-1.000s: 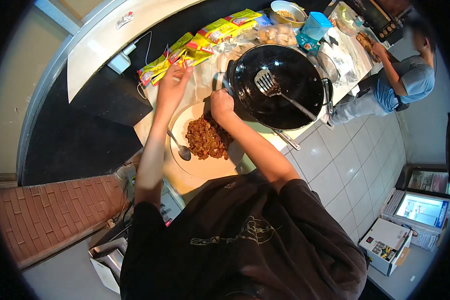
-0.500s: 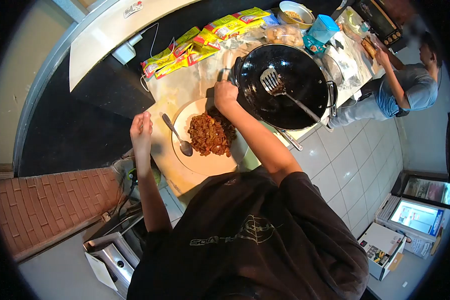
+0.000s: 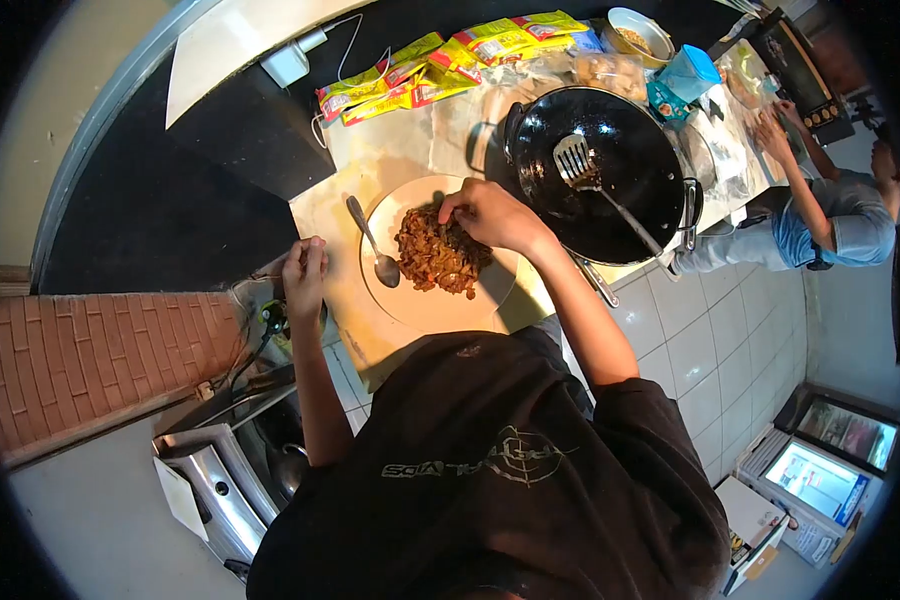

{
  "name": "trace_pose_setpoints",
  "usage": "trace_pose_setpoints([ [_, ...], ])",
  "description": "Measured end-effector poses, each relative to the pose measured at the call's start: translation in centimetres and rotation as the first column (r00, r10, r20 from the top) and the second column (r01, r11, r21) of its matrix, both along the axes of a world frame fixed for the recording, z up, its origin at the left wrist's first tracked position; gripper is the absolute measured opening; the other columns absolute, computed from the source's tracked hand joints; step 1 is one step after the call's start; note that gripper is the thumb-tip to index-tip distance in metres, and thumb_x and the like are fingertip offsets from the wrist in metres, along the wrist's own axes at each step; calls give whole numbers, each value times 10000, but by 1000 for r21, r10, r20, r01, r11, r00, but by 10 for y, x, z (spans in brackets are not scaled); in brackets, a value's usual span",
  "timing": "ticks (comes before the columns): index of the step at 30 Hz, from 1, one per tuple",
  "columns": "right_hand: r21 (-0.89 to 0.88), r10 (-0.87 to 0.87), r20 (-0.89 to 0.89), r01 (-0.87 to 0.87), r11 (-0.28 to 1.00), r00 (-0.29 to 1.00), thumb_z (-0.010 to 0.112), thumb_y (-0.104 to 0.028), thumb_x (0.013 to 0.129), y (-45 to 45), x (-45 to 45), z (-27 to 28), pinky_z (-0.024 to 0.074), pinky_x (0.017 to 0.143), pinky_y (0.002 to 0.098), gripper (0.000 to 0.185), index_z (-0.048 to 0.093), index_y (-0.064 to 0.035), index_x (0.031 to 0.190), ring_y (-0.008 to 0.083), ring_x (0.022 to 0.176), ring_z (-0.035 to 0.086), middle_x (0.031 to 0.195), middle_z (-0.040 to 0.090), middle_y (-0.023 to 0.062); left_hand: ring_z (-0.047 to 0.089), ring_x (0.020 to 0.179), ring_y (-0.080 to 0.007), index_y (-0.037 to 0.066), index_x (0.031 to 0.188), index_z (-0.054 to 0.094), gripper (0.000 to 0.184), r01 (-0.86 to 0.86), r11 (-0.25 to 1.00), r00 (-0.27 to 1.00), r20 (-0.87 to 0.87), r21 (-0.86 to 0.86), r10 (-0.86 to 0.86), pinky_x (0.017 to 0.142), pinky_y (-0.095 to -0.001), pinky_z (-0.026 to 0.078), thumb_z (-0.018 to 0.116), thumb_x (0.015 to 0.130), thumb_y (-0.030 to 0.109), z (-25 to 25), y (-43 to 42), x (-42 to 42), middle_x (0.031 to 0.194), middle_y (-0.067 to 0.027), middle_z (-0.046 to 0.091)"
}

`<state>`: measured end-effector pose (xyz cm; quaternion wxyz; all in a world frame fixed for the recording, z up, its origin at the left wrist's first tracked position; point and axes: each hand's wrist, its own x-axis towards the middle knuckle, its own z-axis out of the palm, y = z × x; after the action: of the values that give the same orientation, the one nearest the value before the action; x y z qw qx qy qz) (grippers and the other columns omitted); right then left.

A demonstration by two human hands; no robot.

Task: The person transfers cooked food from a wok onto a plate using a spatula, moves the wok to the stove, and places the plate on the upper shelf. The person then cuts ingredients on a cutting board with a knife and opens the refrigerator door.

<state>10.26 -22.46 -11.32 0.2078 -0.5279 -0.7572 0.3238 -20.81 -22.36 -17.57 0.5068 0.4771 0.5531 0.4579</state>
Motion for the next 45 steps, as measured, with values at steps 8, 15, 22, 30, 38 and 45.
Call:
trace_pose_setpoints([
  [8, 253, -197, 15, 187, 949, 980, 583, -9, 785, -76, -1, 46, 478, 710, 380, 230, 629, -69, 1002, 340, 813, 576, 952, 544, 138, 395, 589, -32, 36, 890, 566, 179, -80, 996, 997, -10, 38, 80, 527, -191, 317, 531, 952, 200, 9, -29, -5, 672, 37, 461],
  [15, 198, -683, -261, 730, 654, 682, 523, -95, 913, -171, 73, 56, 426, 556, 309, 105, 589, -16, 937, 182, 574, 530, 668, 559, 107, 389, 571, -31, 34, 903, 567, 153, -140, 979, 990, 1, 149, 142, 513, -188, 315, 535, 947, 177, -3, -48, 4, 672, 38, 467],
  [22, 16, -904, -260, 937, 349, 340, 486, -227, 968, -217, 155, 49, 272, 467, 214, 203, 550, -38, 927, 31, 523, 365, 613, 406, -41, 385, 605, -40, 35, 958, 554, 185, -19, 996, 999, 31, 83, 17, 537, -186, 315, 506, 964, 213, 12, -28, 70, 690, 30, 455],
  [30, 248, -913, -35, 888, 387, 408, 528, -223, 937, -169, 231, 43, 430, 556, 342, 238, 553, -39, 1087, 194, 576, 526, 702, 575, 124, 487, 676, -58, 25, 971, 564, 216, 267, 936, 963, -99, 230, -251, 595, -207, 394, 528, 952, 238, 46, 23, 160, 765, -3, 561],
  [38, 165, -857, -79, 854, 493, 510, 565, -199, 882, -131, 290, 16, 482, 680, 420, 222, 605, 7, 954, 365, 737, 642, 766, 645, 215, 561, 640, -179, -8, 898, 576, 340, 314, 928, 831, -532, 203, -164, 635, -319, 464, 593, 896, 331, 63, 74, 240, 754, -98, 607],
  [45, 84, -783, -138, 795, 601, 606, 625, -207, 840, -119, 315, 13, 492, 643, 394, 243, 608, 30, 791, 331, 670, 651, 696, 644, 201, 628, 712, -274, -8, 872, 594, 311, 326, 930, 716, -686, 168, -127, 676, -373, 476, 659, 825, 292, 53, 96, 267, 777, -150, 649],
])
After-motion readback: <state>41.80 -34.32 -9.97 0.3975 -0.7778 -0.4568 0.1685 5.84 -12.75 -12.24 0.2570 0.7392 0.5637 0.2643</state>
